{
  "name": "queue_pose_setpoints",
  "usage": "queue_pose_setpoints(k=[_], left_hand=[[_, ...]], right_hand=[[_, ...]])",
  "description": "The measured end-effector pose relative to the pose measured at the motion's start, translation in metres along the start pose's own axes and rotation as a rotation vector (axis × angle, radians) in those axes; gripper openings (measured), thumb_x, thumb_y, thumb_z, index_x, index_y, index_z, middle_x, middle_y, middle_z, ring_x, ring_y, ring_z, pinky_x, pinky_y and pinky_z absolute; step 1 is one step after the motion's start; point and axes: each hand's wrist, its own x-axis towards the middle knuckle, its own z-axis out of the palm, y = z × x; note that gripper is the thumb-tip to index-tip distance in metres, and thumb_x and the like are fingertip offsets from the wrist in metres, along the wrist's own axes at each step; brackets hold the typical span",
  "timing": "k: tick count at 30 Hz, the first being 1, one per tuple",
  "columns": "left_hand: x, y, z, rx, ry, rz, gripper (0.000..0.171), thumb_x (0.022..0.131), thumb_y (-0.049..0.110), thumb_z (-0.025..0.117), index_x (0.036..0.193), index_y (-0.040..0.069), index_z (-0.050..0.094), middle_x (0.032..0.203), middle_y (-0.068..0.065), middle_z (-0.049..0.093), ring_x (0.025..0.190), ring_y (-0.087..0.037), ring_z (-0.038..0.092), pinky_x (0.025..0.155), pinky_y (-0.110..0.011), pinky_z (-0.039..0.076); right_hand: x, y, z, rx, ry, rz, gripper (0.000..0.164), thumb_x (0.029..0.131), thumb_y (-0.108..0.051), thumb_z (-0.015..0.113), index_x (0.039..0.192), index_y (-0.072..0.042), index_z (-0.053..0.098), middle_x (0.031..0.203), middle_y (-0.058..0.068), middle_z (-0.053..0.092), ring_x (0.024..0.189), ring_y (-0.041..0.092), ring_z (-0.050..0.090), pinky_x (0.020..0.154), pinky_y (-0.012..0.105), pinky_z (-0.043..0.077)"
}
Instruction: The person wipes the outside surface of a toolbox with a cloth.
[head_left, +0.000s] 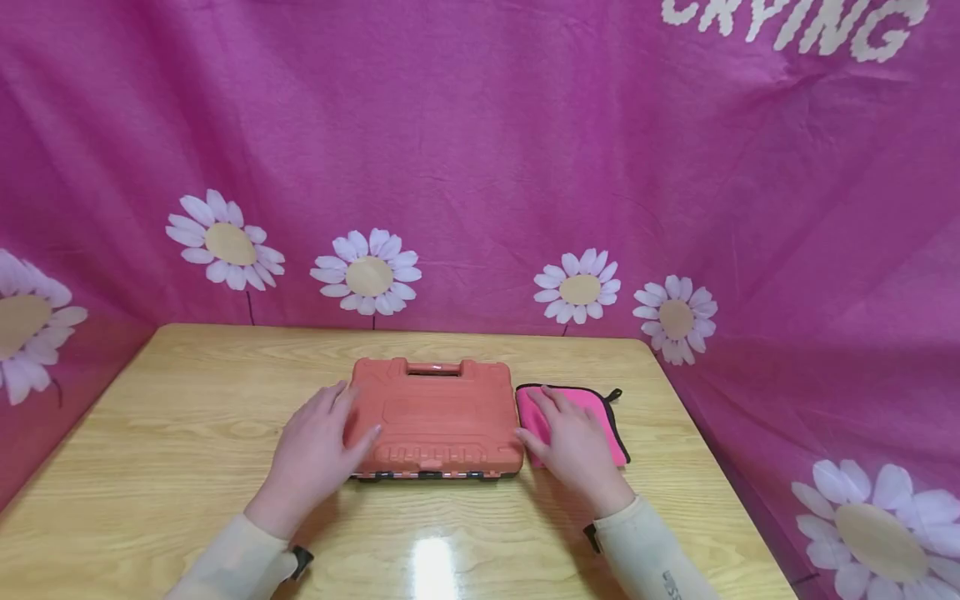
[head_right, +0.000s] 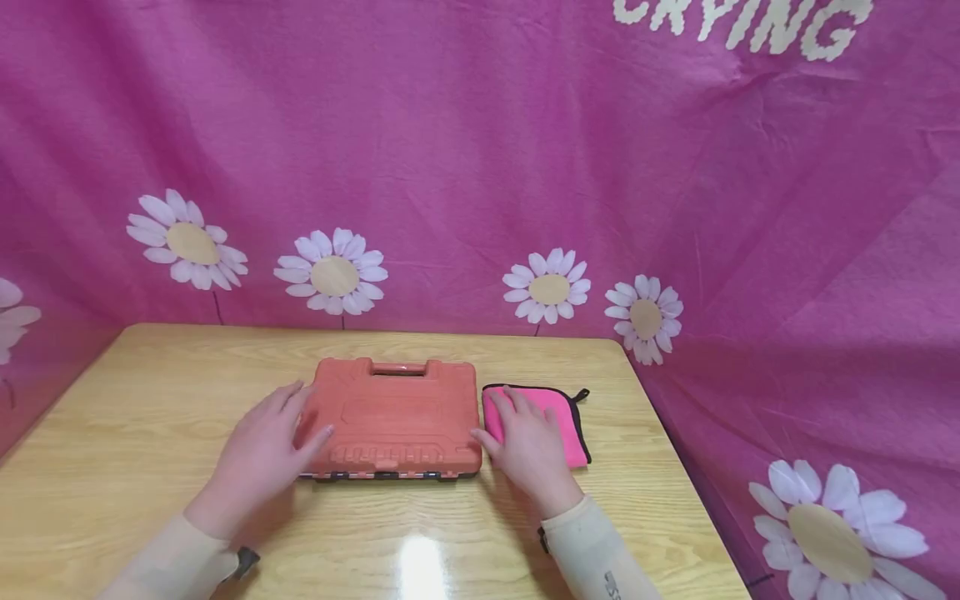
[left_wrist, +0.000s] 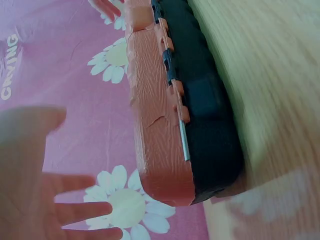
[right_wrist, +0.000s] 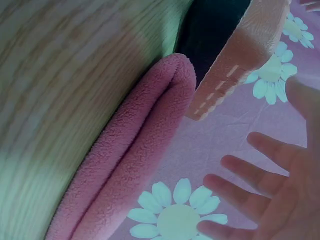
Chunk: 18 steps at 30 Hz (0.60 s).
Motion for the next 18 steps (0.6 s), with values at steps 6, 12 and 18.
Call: queue_pose_setpoints(k=[6,12,18], left_hand=[[0.001,-0.001,0.0,-0.053,0.085,0.007,0.06,0.099,0.035,0.066,0.141,-0.007,0.053,0.134,-0.025,0.06,0.125,-0.044,0.057,0.104,-0.062,0.049],[0.002,-0.004,0.002,-0.102,0.074,-0.026,0.056,0.101,0.031,0.064,0.14,-0.007,0.054,0.137,-0.026,0.059,0.127,-0.045,0.057,0.105,-0.062,0.049],[0.002,-0.011,0.004,-0.173,0.037,-0.088,0.055,0.103,0.033,0.061,0.142,-0.006,0.052,0.14,-0.026,0.057,0.13,-0.045,0.055,0.108,-0.062,0.047]], right_hand=[[0.001,0.002,0.002,0.022,0.141,-0.043,0.053,0.09,-0.039,0.08,0.132,-0.009,0.068,0.128,0.012,0.07,0.112,0.034,0.069,0.098,0.051,0.056],[0.001,0.003,0.002,0.035,0.143,-0.007,0.049,0.091,-0.039,0.079,0.13,-0.01,0.07,0.124,0.011,0.071,0.11,0.034,0.07,0.097,0.051,0.057],[0.0,0.008,0.005,0.049,0.124,0.021,0.045,0.093,-0.038,0.077,0.128,-0.01,0.071,0.124,0.012,0.072,0.111,0.034,0.07,0.097,0.05,0.057]])
